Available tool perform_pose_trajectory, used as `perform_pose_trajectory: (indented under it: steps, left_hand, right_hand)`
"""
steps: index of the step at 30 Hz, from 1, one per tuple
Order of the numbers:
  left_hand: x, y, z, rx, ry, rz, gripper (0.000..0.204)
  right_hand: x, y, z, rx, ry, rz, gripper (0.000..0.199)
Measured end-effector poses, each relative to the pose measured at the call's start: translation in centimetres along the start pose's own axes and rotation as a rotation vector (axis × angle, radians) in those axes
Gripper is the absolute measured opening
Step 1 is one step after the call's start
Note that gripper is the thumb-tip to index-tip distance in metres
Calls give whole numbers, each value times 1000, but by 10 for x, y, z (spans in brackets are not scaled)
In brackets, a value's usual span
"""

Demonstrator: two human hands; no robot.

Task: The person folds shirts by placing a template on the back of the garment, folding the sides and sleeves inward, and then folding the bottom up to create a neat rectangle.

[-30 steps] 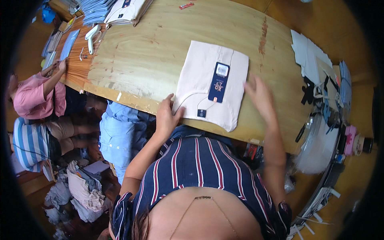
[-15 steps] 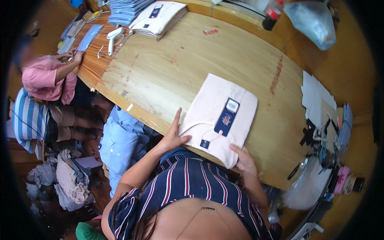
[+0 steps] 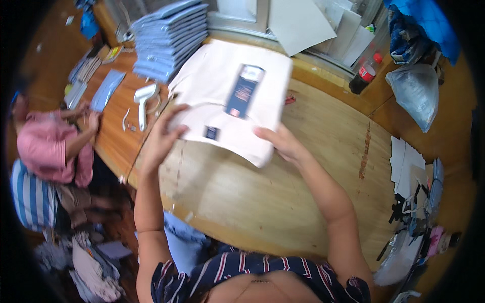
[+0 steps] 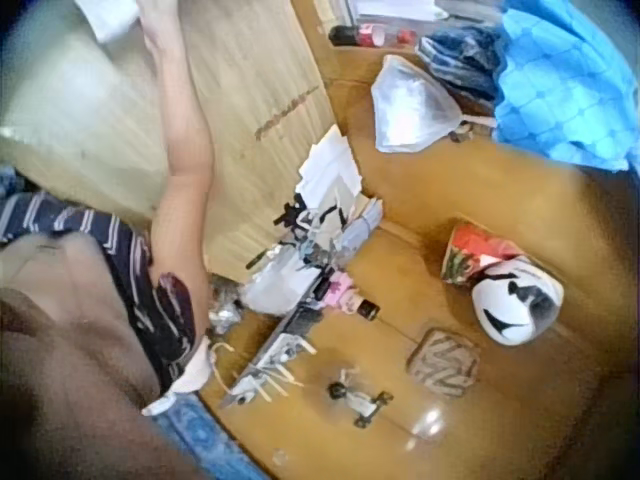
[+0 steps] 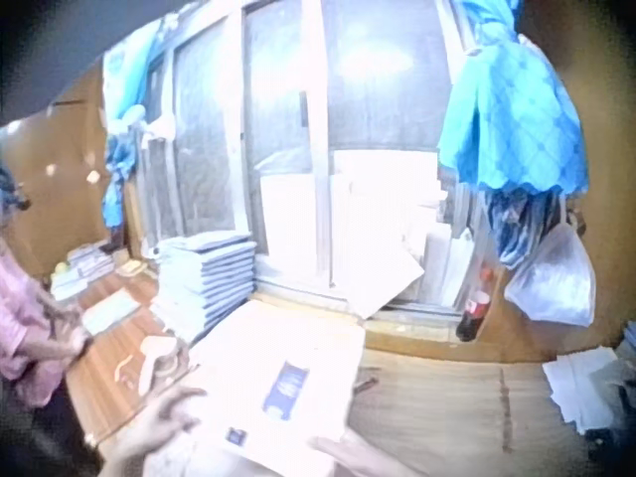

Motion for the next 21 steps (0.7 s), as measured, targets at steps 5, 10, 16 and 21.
perform_pose_trajectory:
  steps: [5,10,16,21]
  left_hand:
    - [-97,-54,-106,89,-160,217,43]
    - [-136,-39,-238,313,-429,110,39]
    - [-162,-1,-221,380,-365,-59,43]
    - [-191,78,-205,181,-61,-157,39]
  right_hand:
    - [-168,18,19,-4,-120,-96,41]
    - [-176,-1,71,132,175,-9,60]
    - [43,-52,98,179,233,33,60]
    - [259,-41,92,136,201,483,51]
Point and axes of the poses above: each hand's wrist, its own x-axis away from the middle knuckle, its own y-axis out of the palm, z = x × y, the point moved 3 cm from there along -x, towards the middle knuckle, and after that the axes turned 7 degrees about -x, right-handed, at the moved point
